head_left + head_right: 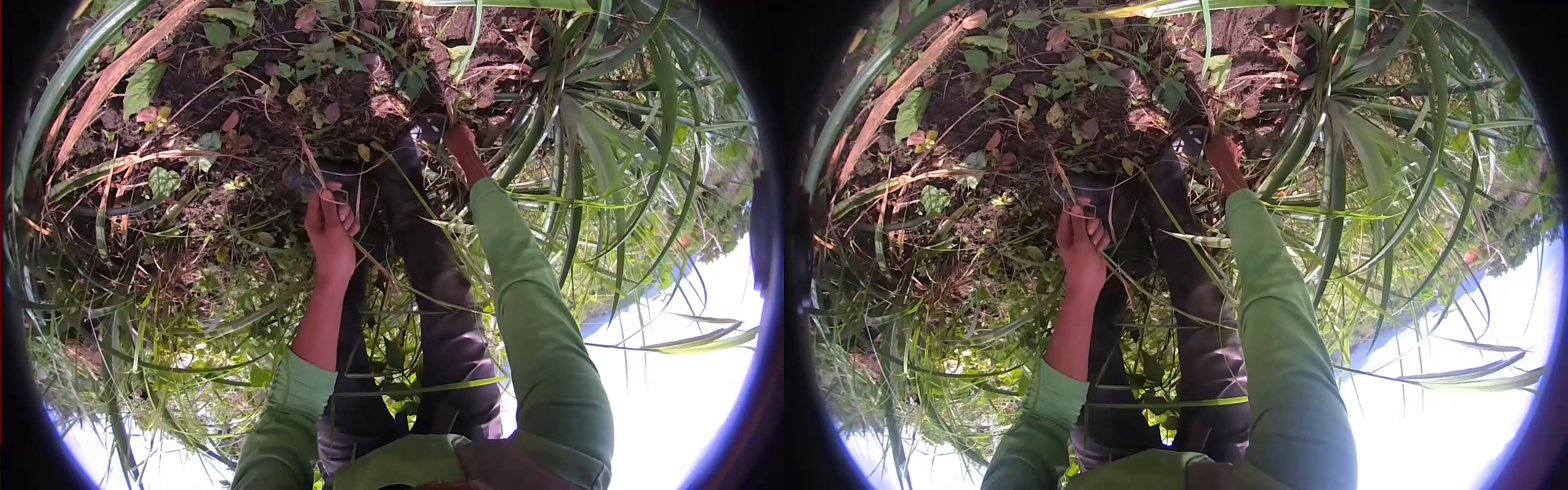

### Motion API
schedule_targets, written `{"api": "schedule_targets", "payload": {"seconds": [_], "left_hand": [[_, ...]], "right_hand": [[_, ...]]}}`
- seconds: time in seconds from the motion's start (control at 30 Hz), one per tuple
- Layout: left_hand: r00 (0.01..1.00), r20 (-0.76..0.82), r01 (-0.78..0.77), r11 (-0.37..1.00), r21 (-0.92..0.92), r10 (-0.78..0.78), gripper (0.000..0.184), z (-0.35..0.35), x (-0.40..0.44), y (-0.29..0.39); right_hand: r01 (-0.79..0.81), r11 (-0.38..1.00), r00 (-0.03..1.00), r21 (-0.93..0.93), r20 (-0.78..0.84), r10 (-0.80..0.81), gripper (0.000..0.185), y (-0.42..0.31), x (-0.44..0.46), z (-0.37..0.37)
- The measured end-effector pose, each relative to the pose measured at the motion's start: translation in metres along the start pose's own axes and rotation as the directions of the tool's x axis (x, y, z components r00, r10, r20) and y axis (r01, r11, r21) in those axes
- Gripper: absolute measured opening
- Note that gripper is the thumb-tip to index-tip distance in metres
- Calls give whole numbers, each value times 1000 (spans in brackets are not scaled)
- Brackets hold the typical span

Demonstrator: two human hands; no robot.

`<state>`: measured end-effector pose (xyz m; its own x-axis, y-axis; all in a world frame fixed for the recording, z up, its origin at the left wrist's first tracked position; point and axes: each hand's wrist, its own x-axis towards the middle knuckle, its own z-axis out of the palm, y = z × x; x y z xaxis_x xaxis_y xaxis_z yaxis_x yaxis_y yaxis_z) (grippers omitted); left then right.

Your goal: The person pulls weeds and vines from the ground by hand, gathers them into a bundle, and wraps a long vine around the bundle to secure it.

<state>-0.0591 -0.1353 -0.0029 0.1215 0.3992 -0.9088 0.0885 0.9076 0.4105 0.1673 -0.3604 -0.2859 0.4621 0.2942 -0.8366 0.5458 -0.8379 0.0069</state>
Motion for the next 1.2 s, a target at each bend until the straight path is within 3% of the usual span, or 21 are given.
{"api": "schedule_targets", "payload": {"seconds": [0.03, 0.17, 0.23, 0.3, 0.43, 0.5, 0.57, 0.6, 0.63, 0.67, 0.7, 0.8, 0.83, 0.9, 1.1, 1.17, 1.2], "left_hand": [[1000, -2, -5, 1000, -2, 5, 20, -2, -1, -2], [1000, -7, 21, 1000, -14, -21, 21, -5, -2, -2], [999, -25, 30, 1000, 4, -30, 22, -4, -6, -4], [1000, -25, -9, 1000, 1, 9, 22, 4, 0, -1], [999, -21, -41, 999, 11, 41, 21, -5, -1, 6], [999, -10, -45, 999, 13, 45, 20, -9, -1, 10], [998, -22, -61, 998, 6, 61, 19, -10, 3, 10], [998, -25, -57, 998, 5, 57, 19, -9, 2, 8], [999, -23, -43, 999, -14, 43, 19, -7, 1, 6], [999, -21, -34, 999, -34, 33, 19, -5, 1, 5], [999, -24, -35, 999, -34, 34, 19, -6, 2, 5], [999, -9, -34, 998, -49, 34, 19, -5, 4, 4], [999, -10, -33, 998, -50, 33, 20, -6, 5, 4], [999, -12, -30, 998, -48, 30, 20, -6, 5, 5], [999, -47, -6, 998, -56, 3, 21, -3, 6, 6], [998, -63, 4, 998, -55, -7, 21, 0, 7, 7], [997, -72, 8, 999, -49, -11, 21, -3, 9, 7]], "right_hand": [[-157, 948, 982, 278, -54, 179, 32, -3, -4, 2], [-104, 950, 986, 293, -94, 136, 34, -9, -18, -14], [-160, 945, 982, 287, -53, 182, 30, 14, -51, 0], [-50, 952, 987, 302, -129, 92, 23, 67, -41, 53], [28, 979, 998, 202, -57, -17, 20, 43, -74, -9], [168, 938, 983, 303, -117, -138, 20, 69, -56, 23], [93, 933, 995, 347, -55, -79, 24, 54, -57, 7], [-57, 901, 996, 430, -36, 81, 28, 46, -63, -3], [-199, 840, 973, 505, -4, 233, 32, 33, -72, -18], [-255, 708, 963, 659, 107, 248, 39, 13, -92, -52], [-254, 708, 964, 659, 108, 244, 39, 13, -89, -50], [-267, 892, 964, 366, 84, 254, 35, 24, -71, -44], [-268, 892, 963, 365, 86, 254, 35, 28, -67, -39], [-106, 946, 953, 306, -241, 185, 36, 14, -67, -52], [-93, 937, 962, 336, -213, 171, 50, 17, 0, -6], [-128, 971, 988, 202, -60, 143, 61, 13, 18, 13], [0, 996, 997, 94, -81, 7, 60, 11, 20, 18]]}}
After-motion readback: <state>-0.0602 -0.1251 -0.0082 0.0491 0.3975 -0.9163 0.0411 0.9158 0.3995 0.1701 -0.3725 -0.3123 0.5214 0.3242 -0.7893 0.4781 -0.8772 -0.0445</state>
